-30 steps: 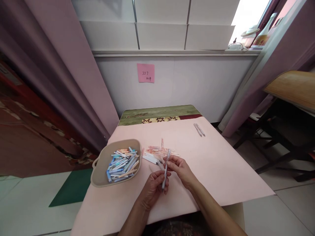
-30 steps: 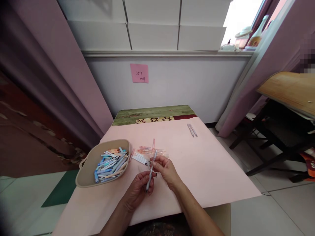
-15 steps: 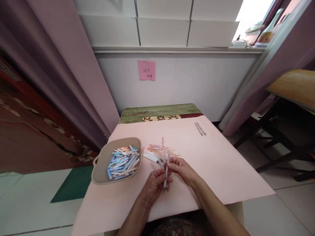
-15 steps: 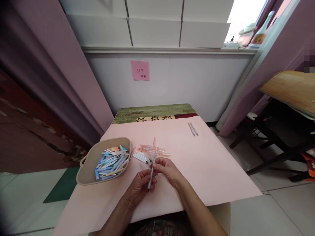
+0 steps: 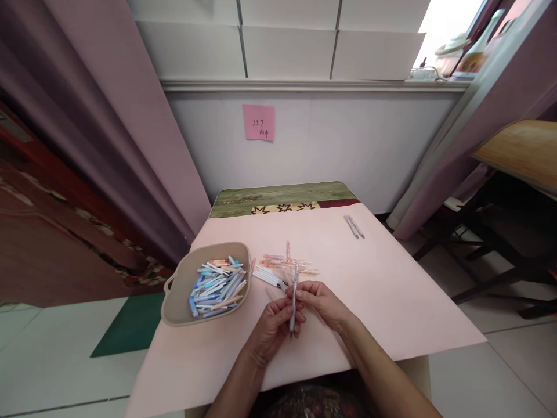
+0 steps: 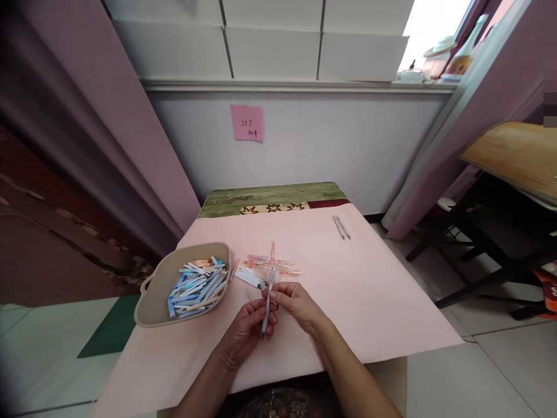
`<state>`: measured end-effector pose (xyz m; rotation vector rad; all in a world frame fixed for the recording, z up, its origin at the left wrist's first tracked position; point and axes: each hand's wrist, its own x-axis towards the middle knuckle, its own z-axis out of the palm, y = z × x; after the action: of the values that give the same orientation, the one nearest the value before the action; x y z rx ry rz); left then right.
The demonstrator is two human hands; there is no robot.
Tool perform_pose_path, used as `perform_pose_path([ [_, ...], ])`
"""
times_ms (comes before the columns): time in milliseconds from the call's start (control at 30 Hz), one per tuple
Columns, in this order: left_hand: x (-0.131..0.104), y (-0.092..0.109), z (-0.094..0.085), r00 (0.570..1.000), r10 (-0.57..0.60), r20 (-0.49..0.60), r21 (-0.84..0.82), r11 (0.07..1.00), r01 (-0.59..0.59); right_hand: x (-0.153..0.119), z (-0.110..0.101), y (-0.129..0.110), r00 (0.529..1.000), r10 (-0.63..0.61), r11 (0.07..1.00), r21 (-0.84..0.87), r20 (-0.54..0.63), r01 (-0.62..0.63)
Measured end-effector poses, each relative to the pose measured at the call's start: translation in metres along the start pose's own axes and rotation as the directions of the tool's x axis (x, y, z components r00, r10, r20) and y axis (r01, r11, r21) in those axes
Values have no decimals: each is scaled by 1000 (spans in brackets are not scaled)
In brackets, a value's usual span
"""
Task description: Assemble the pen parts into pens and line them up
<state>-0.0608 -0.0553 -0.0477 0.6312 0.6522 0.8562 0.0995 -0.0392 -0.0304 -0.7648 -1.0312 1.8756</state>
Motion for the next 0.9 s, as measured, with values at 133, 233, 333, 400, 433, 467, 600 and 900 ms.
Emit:
perform_pose_path([
  [133, 0, -1, 1, 1000, 12, -10, 2, 1000, -12, 0, 1, 0, 1000, -5, 1000, -2, 2, 5],
  [233, -1, -2, 1, 1000, 19, -5, 8, 1000, -19, 1, 4, 2, 999, -13, 1000, 3, -42, 13],
  [333, -1, -2, 1, 1000, 31, 4, 12, 999, -31, 3, 8, 3, 993, -33, 999, 1, -115, 33],
  [400, -1, -2, 1, 999, 33, 4, 11, 999, -33, 3, 10, 2, 989, -45, 999, -19, -143, 43],
  [433, -1, -1, 1, 999, 33, 1, 11, 999, -33, 2, 10, 1, 987, -55, 998, -35, -152, 50],
  [467, -1, -1, 0, 1000, 30, -2, 10, 999, -30, 1, 10, -1, 985, -66, 997, -49, -157, 59],
  [600, -1, -1, 0, 1000, 26, -13, 8, 1000, -25, -1, 8, -5, 994, -50, 998, -36, -98, 46],
  [900, -1, -1, 1, 1000, 23, -2, 14, 1000, -23, 2, 10, 1, 982, -55, 998, -17, -181, 53],
])
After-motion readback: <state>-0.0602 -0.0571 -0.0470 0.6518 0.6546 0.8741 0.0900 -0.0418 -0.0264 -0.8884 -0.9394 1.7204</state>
